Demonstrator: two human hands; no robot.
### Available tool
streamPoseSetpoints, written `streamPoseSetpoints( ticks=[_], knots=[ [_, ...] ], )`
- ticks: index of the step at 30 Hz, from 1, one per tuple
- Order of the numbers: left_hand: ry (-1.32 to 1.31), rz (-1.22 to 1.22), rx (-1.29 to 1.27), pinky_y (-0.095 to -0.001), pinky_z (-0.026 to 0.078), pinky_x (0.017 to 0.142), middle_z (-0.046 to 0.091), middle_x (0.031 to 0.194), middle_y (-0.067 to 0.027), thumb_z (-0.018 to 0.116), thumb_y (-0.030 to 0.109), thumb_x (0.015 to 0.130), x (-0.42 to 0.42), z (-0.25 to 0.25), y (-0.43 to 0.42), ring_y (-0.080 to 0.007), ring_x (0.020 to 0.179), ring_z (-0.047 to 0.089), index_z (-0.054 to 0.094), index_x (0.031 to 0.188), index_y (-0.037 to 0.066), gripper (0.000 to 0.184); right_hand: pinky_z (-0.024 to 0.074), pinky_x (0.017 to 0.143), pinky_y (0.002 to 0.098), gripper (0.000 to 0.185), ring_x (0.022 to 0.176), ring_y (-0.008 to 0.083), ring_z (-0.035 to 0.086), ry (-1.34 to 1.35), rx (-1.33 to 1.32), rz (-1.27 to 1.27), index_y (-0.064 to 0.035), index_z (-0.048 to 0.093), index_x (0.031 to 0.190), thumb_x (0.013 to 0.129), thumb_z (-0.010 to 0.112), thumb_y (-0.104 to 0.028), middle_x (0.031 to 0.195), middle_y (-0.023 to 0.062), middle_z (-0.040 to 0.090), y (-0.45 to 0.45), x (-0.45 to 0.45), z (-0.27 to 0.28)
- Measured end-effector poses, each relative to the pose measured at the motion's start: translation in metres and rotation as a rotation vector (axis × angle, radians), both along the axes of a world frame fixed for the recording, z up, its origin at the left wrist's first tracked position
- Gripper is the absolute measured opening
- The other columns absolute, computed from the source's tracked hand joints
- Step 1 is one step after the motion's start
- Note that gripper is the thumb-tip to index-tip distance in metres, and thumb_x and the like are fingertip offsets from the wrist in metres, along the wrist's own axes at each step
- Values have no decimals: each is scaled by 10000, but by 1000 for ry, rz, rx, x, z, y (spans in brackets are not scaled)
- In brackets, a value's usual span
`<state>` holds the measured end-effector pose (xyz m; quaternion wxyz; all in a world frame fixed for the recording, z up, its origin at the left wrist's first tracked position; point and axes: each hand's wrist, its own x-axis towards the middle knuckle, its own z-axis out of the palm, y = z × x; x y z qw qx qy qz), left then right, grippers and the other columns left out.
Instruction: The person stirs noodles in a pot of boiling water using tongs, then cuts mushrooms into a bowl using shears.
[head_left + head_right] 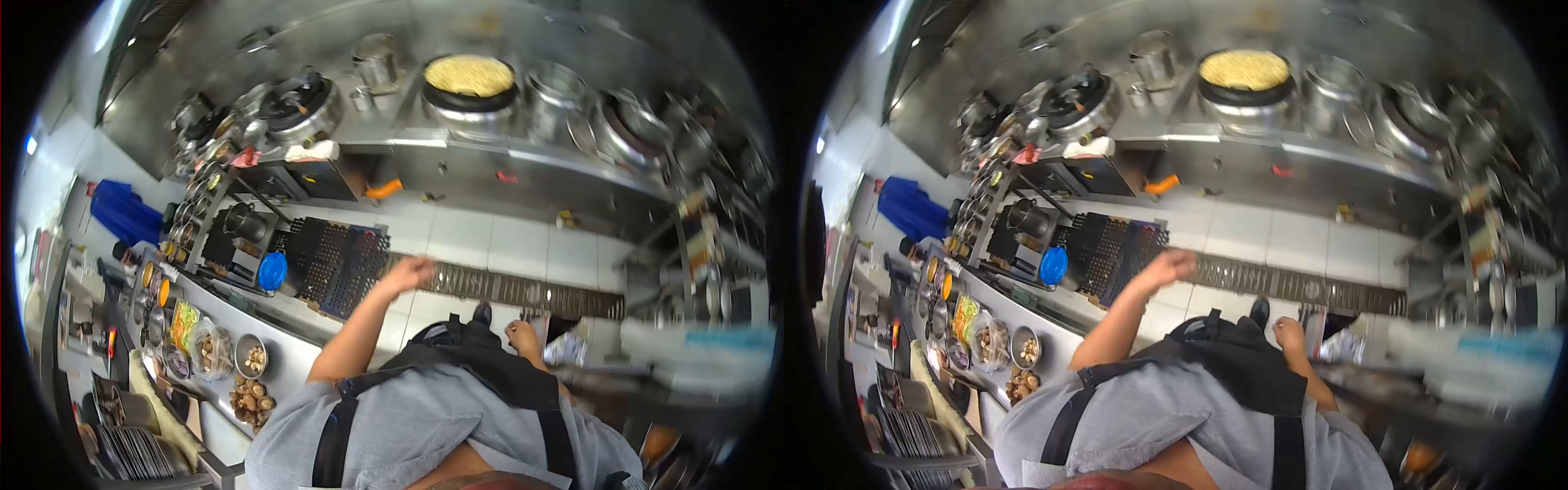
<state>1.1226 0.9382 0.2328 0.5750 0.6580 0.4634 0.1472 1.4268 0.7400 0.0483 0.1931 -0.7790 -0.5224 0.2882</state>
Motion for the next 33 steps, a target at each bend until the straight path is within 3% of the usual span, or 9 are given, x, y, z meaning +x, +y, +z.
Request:
streamPoseSetpoints(
  ticks=[3,6,10,13,20,26,28,29,33],
  knots=[
    [127,77,-70,-316,501,704,668,1003,-98,648,245,827,-18,-41,6,-166,876,619,590,1204,43,431,495,592,250,194,637,138,636,467,251,89,24,660,974,878,599,-134,767,101,677,149,-8,87],
    [69,294,-362,-303,500,694,659,967,-74,652,241,839,-22,-58,12,-170,870,610,584,1204,47,418,505,639,284,190,673,224,661,845,602,294,0,652,988,820,639,-88,796,140,672,224,-42,279],
    [17,413,-405,-279,490,673,656,968,-62,641,224,858,-7,-68,45,-146,836,593,593,1171,36,368,535,567,281,163,717,214,662,360,1145,1232,-33,677,925,795,663,-131,933,94,670,264,-12,449],
    [91,328,-284,-278,483,646,661,981,-72,662,224,845,2,-76,99,-153,765,591,588,1177,19,397,533,512,264,163,677,201,661,530,1583,1098,-55,657,918,828,652,-191,891,99,675,297,-29,481],
    [219,177,92,-336,494,827,692,974,-123,607,262,850,-3,-65,315,-234,933,646,612,1166,39,387,345,341,168,56,425,86,469,261,1796,703,-155,612,557,507,605,-179,527,-13,515,445,-83,488],
    [-506,740,-171,-371,503,740,622,985,-129,576,288,880,-26,-47,560,-237,907,623,541,1157,-9,408,526,495,274,244,635,220,658,772,1111,1058,-24,596,1066,872,628,-169,892,125,675,562,-51,456],
    [-426,868,-135,-391,510,737,601,1021,-150,507,336,909,-38,-45,645,-263,904,626,500,1191,-4,442,525,504,296,117,614,200,646,762,877,582,-12,673,854,751,647,-62,780,133,670,576,-48,434],
    [-411,912,-149,-399,516,739,582,1077,-181,489,356,923,-46,-52,685,-315,947,622,381,1321,-6,549,528,533,320,211,666,208,660,267,927,747,19,668,968,762,632,-10,813,142,672,596,-27,415],
    [-196,987,-108,-376,549,566,569,1061,-225,589,361,872,-56,-55,795,-307,711,652,389,1309,29,584,494,611,258,266,663,172,646,392,519,146,-1,645,1102,842,612,-40,819,121,666,593,-5,301]
  ],
)
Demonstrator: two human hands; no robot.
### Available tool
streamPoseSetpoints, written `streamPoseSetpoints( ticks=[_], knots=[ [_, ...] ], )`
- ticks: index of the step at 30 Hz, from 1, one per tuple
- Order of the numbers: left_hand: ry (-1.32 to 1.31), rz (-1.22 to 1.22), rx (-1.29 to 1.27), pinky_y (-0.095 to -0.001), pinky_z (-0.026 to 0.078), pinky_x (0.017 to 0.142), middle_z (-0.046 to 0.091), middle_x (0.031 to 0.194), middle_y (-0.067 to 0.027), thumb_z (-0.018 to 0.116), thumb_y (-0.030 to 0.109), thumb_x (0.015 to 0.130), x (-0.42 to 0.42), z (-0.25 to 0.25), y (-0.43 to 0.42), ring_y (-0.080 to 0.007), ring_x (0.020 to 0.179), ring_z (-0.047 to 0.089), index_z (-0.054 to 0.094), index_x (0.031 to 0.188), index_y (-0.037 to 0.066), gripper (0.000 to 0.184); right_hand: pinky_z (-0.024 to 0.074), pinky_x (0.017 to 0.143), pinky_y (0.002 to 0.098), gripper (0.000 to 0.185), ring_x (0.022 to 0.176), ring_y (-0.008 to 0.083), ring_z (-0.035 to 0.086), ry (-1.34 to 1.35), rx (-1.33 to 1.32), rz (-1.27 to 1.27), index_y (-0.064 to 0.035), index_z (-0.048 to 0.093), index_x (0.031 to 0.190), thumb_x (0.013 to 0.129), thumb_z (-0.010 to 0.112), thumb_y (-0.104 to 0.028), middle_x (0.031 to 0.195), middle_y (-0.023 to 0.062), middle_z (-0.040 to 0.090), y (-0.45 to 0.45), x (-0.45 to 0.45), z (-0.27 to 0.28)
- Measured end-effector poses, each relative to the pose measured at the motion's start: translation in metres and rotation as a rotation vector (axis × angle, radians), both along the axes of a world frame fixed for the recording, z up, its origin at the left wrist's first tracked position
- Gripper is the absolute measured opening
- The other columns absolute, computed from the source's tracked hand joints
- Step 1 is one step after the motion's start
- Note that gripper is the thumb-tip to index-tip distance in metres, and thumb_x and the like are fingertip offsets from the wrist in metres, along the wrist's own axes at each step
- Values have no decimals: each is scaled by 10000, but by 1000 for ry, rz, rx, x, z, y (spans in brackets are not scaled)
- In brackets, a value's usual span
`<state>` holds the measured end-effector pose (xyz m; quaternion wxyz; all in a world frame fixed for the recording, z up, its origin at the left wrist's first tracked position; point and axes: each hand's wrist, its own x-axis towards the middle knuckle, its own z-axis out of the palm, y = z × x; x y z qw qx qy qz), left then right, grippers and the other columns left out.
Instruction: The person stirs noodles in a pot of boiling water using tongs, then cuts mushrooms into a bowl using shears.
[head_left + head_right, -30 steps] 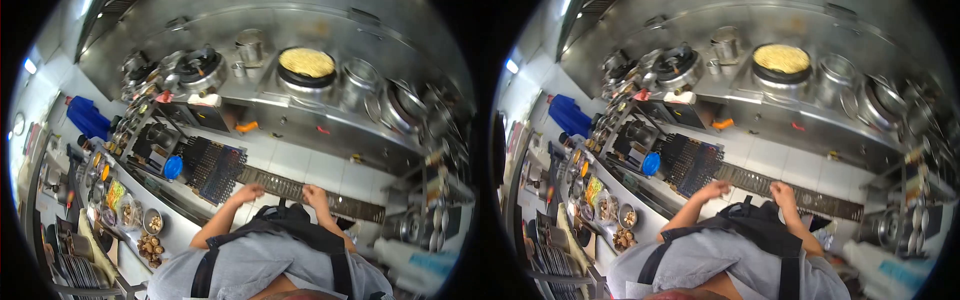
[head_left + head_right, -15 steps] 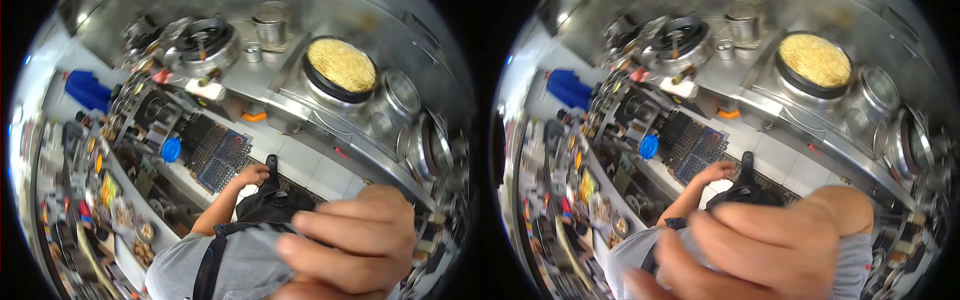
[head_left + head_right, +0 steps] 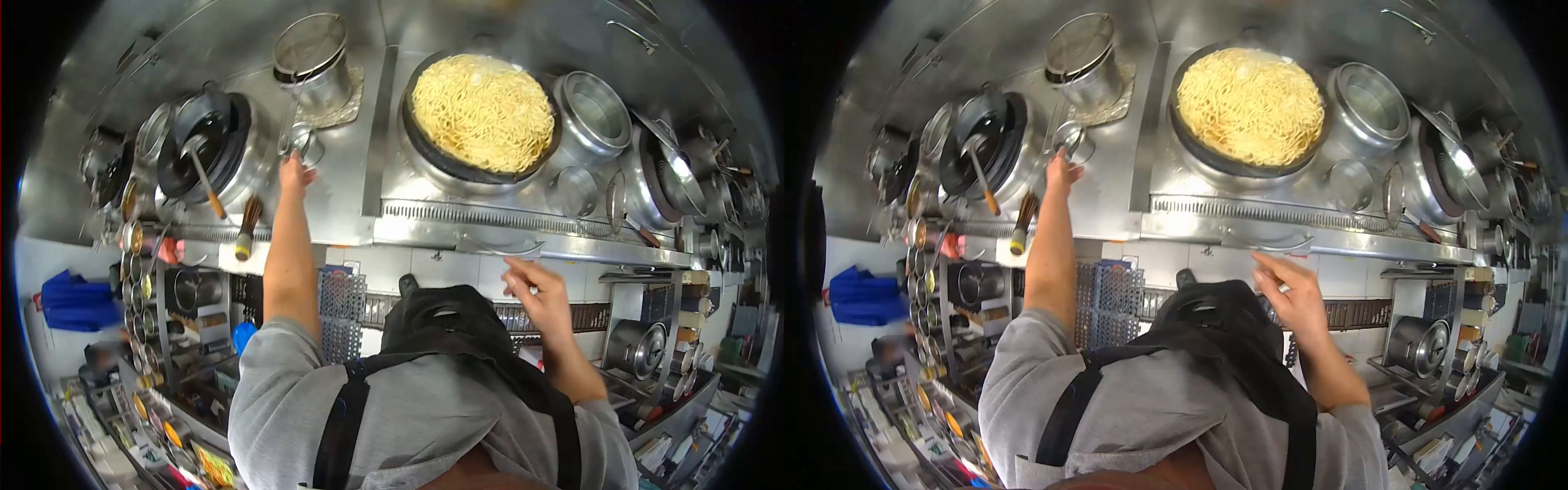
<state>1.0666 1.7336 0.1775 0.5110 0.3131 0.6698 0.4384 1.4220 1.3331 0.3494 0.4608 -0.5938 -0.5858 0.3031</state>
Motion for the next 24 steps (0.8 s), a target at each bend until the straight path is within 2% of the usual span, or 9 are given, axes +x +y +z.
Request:
streamPoseSetpoints(
  ticks=[2,5,9,13,15,17,20,22,24],
  knots=[
    [179,-57,-52,-289,538,489,625,818,-149,591,266,861,4,1,25,-227,600,662,556,1140,-2,388,495,595,252,268,667,134,643,189,-400,-250,19,630,1118,864,615,-64,813,96,668,-21,20,-45],
    [330,25,58,-260,527,483,634,711,-117,591,196,839,3,-16,31,-197,561,657,601,1092,-16,330,497,581,246,271,658,112,636,212,-529,-363,21,622,1128,878,613,-82,807,76,666,-37,30,-76],
    [269,151,203,-257,465,452,622,687,-91,568,180,851,18,-1,-41,-167,566,634,590,985,-8,231,485,584,230,279,641,106,620,189,-510,-223,20,611,1148,882,594,-62,807,77,667,-9,29,-78],
    [77,37,354,-245,422,475,615,733,-114,474,69,871,77,34,-152,-173,616,616,494,1101,-20,246,492,599,248,278,650,108,623,188,-402,22,28,612,1136,883,602,-87,789,73,672,46,45,-80],
    [-111,19,333,-245,428,495,627,793,-139,438,47,877,119,53,-190,-183,637,622,463,1157,-15,288,490,633,289,292,668,162,646,98,-371,206,16,632,1080,874,626,-190,768,134,667,85,55,-73],
    [-237,-102,279,-248,424,525,635,839,-148,435,49,907,166,78,-211,-180,675,623,449,1186,-10,285,491,649,296,301,692,177,649,-13,-51,295,8,650,1046,860,648,-229,753,154,656,123,60,-85],
    [-283,-255,300,-258,438,557,632,934,-161,415,72,928,237,102,-221,-190,740,628,405,1244,15,321,500,650,294,352,704,178,647,141,-188,285,7,621,1124,861,654,-224,802,140,675,170,54,-105],
    [-327,-411,297,-252,457,572,618,953,-120,435,94,946,275,102,-217,-133,703,578,342,1295,48,363,506,642,292,321,710,179,643,900,-247,115,14,600,1112,875,638,-199,856,120,679,189,49,-88],
    [-254,-570,295,-282,485,595,647,971,-135,450,107,968,304,91,-210,-159,792,619,266,1387,74,459,507,640,284,273,710,173,640,861,-224,52,9,586,1072,881,626,-182,863,106,672,202,70,-94]
  ],
)
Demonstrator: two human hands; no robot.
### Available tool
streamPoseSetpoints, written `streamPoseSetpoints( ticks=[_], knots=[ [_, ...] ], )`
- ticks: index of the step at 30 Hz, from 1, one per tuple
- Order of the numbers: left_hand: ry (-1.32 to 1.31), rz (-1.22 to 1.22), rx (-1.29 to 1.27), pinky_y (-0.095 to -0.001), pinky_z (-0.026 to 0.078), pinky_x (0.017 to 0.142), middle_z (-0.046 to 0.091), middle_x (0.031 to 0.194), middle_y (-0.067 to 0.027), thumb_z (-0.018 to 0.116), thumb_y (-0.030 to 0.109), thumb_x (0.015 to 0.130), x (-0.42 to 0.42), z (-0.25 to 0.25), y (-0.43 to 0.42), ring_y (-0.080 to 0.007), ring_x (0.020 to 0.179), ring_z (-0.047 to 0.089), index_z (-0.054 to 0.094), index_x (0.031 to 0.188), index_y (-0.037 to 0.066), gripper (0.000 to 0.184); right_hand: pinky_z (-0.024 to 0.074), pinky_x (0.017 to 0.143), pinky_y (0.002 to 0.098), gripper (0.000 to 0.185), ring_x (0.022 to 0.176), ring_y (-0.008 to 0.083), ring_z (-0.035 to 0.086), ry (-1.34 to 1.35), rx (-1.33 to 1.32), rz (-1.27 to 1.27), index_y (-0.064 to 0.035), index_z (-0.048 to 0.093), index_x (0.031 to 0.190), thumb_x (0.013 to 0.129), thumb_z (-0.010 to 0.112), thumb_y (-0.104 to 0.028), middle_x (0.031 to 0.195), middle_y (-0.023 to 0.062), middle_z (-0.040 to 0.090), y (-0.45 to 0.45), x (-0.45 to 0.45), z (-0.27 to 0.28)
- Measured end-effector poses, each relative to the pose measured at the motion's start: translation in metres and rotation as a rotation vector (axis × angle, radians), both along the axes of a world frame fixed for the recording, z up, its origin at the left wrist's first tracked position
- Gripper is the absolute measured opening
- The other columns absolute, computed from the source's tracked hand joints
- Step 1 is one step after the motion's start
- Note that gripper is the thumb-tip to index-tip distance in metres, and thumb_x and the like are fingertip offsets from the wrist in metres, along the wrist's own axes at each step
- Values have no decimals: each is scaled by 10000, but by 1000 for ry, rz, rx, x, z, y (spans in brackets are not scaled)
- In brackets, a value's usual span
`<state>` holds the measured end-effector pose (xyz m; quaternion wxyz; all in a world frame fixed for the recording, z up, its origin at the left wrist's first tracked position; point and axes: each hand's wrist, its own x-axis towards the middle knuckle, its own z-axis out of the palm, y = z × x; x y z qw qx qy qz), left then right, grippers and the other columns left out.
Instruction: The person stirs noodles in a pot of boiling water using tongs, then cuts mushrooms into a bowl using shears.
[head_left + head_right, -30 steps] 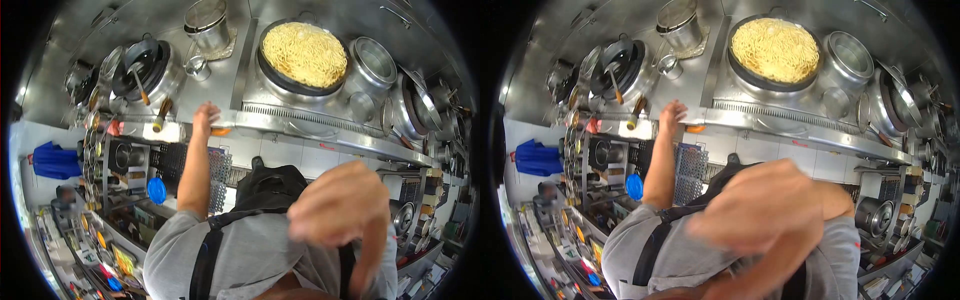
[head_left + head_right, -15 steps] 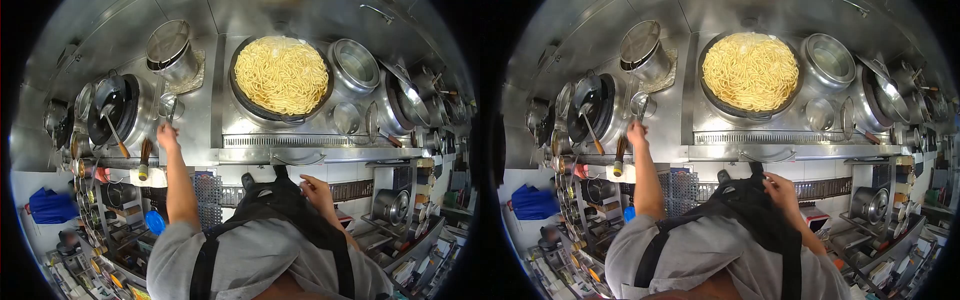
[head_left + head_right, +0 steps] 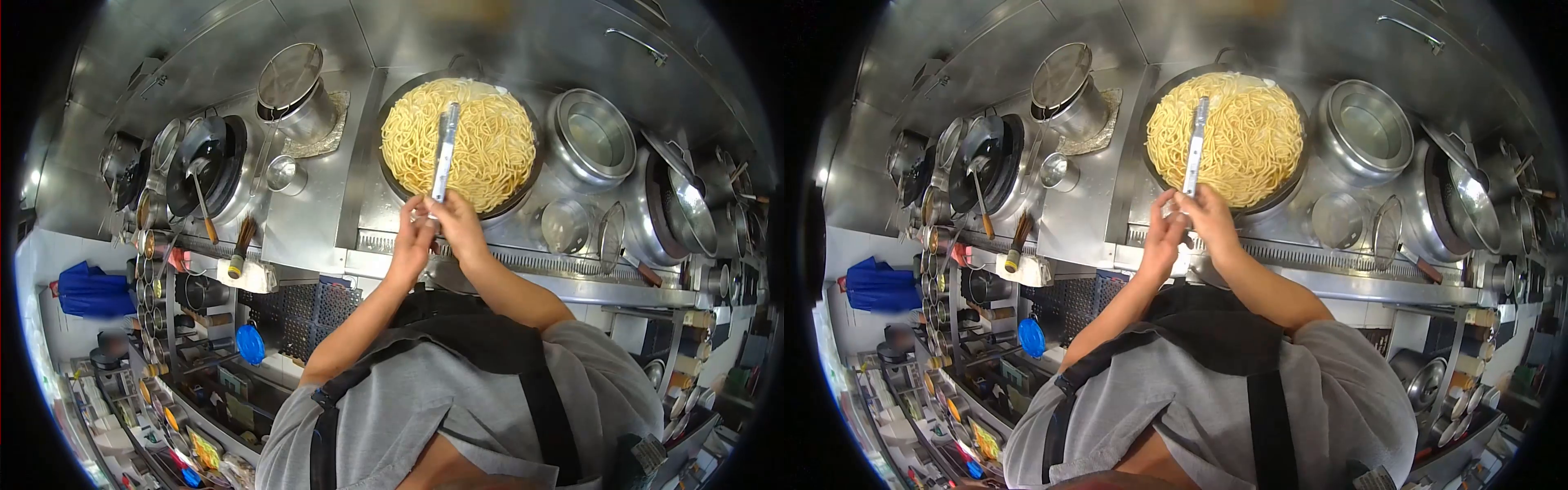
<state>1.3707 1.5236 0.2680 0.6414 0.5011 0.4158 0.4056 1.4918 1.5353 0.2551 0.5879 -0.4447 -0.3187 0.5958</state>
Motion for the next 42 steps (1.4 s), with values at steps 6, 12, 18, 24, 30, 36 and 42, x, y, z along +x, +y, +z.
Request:
streamPoseSetpoints(
  ticks=[6,12,18,24,30,36,42],
  knots=[
    [411,-61,229,-284,520,658,663,1037,-99,594,128,886,-5,-5,23,-174,843,661,346,1395,58,570,523,590,379,288,614,257,657,-778,-220,-48,4,585,1035,883,592,-241,830,156,662,49,117,-16],
    [458,-32,-321,-249,461,583,655,983,-106,592,188,887,-97,-40,-12,-171,836,652,527,1235,5,398,462,849,461,325,964,404,584,-1386,-8,2,-12,621,1036,842,612,-273,977,251,629,49,175,-36],
    [355,22,-547,-243,460,559,663,943,-89,577,184,888,-135,-56,-73,-170,797,662,552,1179,-9,350,479,817,444,337,909,388,614,-1463,15,29,-68,626,1120,827,631,-233,961,220,649,47,229,-5],
    [890,185,-678,-296,542,468,670,869,-148,608,169,806,-237,-230,-155,-211,647,684,590,1097,-40,359,509,745,470,225,847,372,639,-1918,166,-57,-74,651,1023,837,580,-180,889,190,663,78,305,29],
    [527,402,-1165,-425,530,555,635,716,-100,538,191,840,-278,-299,-290,-255,691,664,652,877,33,198,511,789,468,216,887,379,638,-1950,-78,177,-57,690,904,811,497,-80,908,207,661,128,284,4],
    [1102,-181,-627,-392,518,557,615,703,-83,526,178,854,-283,-315,-359,-260,706,655,650,865,60,171,484,880,407,305,960,340,618,-1646,-122,160,-89,693,1039,742,642,-134,1009,196,650,157,236,-35],
    [953,-31,-646,-366,505,537,608,721,-62,530,169,859,-272,-309,-325,-241,688,650,631,937,85,153,512,731,351,337,754,275,681,-1469,-97,216,-37,690,1011,709,700,-188,789,177,683,158,219,-33]
  ],
)
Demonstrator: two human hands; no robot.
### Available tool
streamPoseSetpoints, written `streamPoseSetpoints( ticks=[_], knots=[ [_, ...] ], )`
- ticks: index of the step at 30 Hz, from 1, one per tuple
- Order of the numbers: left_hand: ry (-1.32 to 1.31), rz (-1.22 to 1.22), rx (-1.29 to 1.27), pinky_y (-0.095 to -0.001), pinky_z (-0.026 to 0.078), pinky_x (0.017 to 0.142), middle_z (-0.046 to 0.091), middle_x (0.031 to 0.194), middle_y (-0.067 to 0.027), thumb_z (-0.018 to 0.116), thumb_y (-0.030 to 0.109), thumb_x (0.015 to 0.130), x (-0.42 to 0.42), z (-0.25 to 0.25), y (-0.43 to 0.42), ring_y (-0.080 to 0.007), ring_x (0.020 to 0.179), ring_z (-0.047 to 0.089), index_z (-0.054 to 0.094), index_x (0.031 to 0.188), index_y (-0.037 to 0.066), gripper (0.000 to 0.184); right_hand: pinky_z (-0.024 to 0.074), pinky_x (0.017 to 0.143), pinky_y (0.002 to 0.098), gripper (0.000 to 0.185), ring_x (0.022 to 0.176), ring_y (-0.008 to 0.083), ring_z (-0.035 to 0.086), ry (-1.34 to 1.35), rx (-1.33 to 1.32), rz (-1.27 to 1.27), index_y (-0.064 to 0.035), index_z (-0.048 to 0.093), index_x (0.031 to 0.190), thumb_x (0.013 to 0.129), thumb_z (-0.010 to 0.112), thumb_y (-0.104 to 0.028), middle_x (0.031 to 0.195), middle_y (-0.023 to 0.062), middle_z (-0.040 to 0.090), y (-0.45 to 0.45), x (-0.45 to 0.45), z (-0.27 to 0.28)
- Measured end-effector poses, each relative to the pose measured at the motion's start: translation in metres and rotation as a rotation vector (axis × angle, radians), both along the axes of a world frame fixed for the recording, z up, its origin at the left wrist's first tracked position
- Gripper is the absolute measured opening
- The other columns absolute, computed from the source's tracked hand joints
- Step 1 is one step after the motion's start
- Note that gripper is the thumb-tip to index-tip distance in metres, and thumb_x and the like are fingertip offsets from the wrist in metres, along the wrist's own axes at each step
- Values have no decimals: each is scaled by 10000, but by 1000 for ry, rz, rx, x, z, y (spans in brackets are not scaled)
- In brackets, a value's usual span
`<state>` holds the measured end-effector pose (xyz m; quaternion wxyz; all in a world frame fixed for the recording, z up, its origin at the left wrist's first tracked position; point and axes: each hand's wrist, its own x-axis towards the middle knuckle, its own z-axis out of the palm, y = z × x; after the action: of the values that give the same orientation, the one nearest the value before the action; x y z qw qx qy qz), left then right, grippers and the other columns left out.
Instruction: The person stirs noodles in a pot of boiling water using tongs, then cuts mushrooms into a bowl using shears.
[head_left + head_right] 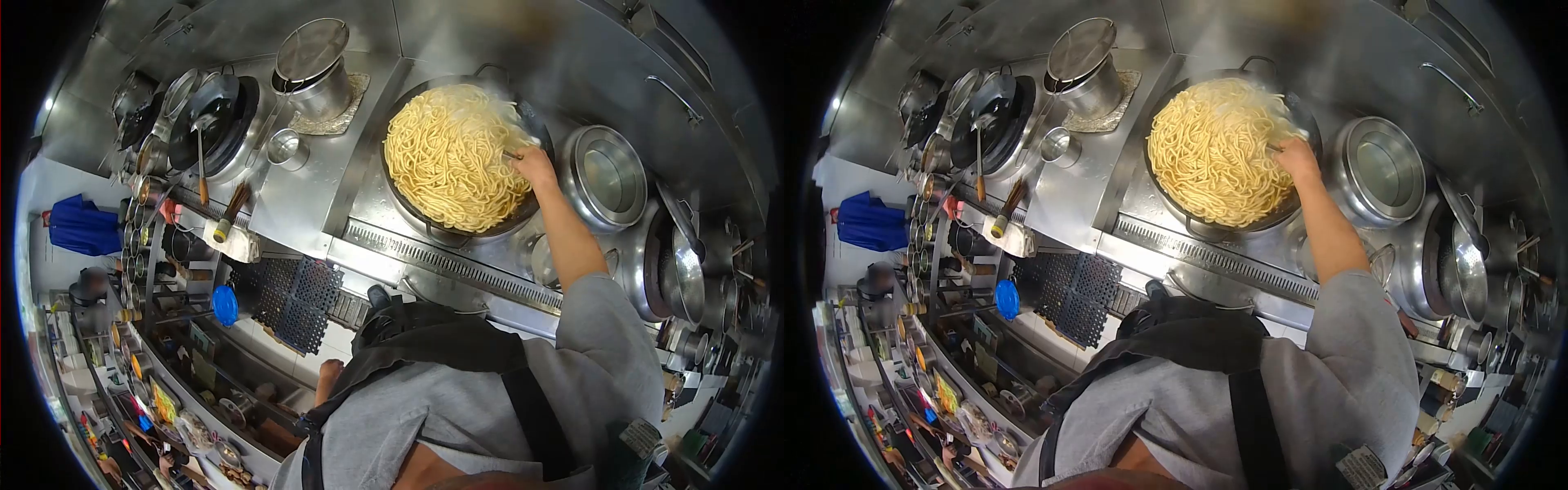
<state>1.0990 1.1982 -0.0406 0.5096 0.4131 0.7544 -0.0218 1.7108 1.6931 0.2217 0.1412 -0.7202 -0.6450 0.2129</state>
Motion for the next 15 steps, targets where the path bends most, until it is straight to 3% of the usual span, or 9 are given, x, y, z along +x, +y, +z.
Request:
streamPoseSetpoints(
  ticks=[3,4,7,10,12,15],
  knots=[
    [-115,465,-29,-355,499,517,611,746,-50,540,165,858,47,94,55,-220,661,649,614,1016,96,188,512,686,331,347,692,221,680,159,36,-21,-19,686,1020,718,691,-189,725,155,683,-3,-6,2],
    [-149,352,14,-361,502,504,612,757,-42,540,157,857,30,67,53,-204,641,648,597,1055,90,217,512,686,331,347,692,221,680,157,41,-19,-19,686,1020,718,691,-189,725,155,683,-6,-9,7],
    [-108,402,2,-353,503,499,612,761,-42,544,149,852,33,74,75,-204,635,649,600,1050,85,216,510,661,323,354,670,197,676,126,62,32,0,677,1031,728,677,-182,718,158,681,-10,-20,22],
    [-65,449,-17,-344,504,494,612,765,-42,547,141,847,30,76,85,-203,630,649,604,1046,81,216,512,699,336,340,732,238,683,96,34,31,-24,683,1037,740,675,-190,786,173,686,-15,-33,39],
    [-125,325,22,-343,504,489,611,755,-42,559,135,841,15,50,77,-203,623,650,609,1035,80,208,490,784,423,283,838,361,638,29,155,183,-111,698,1009,747,654,-208,883,193,666,-27,-53,65],
    [-62,457,-78,-342,504,489,610,739,-41,565,130,838,42,84,91,-206,615,647,612,1016,78,191,496,796,405,298,867,346,640,-142,187,315,-101,691,1058,768,640,-147,929,190,666,-30,-72,57]
  ],
)
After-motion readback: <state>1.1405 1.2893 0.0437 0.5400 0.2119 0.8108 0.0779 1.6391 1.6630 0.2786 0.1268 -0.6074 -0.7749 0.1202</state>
